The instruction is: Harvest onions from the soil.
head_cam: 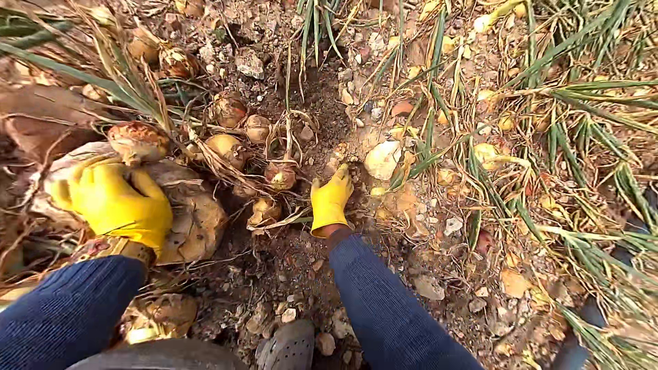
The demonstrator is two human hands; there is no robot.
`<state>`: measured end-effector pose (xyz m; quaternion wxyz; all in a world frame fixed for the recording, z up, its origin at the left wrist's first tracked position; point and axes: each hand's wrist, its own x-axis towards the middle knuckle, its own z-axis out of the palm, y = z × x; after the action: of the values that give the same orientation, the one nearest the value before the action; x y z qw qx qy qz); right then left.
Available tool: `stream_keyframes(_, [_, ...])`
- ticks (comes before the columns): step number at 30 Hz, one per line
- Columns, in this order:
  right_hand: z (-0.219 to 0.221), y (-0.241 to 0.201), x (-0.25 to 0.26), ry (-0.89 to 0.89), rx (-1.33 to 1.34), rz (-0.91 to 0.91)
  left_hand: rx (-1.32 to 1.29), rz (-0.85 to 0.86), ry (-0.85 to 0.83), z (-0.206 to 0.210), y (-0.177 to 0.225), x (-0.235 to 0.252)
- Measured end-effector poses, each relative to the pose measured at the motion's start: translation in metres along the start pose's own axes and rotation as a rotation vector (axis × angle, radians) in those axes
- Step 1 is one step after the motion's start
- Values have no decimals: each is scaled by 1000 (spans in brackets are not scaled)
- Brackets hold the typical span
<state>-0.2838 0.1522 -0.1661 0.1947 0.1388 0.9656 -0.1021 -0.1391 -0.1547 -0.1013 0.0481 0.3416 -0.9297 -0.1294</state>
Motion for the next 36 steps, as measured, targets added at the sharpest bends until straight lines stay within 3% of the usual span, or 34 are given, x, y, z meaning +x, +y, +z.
stream_keyframes(4, [-17,4,10,-33,-53,-73,-11,2,24,2,2,3])
stream_keyframes(7, [-23,8,16,-28,-182,-294,1,-22,5,0,3,1])
stream_keyframes(9, [-20,0,-19,-55,-231,-558,2,-31,-13,-1,4,-1])
stream_keyframes(11, [-25,-16,-63,-117,-160,-667,-11,-25,6,-1,9,2])
stream_keyframes(15, [1,-3,-47,23,117,-624,11,-21,43,0,4,1])
stream_keyframes(16, [-9,4,-33,44,165,-547,15,-24,40,0,4,2])
stream_keyframes(20, [-48,17,37,-140,268,109,21,-22,52,4,0,1])
stream_keyframes(24, [-60,-27,50,-254,359,290,26,-7,30,-2,3,3])
stream_keyframes(31, [-30,-7,67,-157,369,136,15,-35,51,5,-2,4])
stream_keyframes(34, [-42,-38,55,-89,225,66,31,-21,58,8,-8,3])
stream_keyframes(36, [-51,-82,27,-92,205,-203,42,-2,57,8,-8,0])
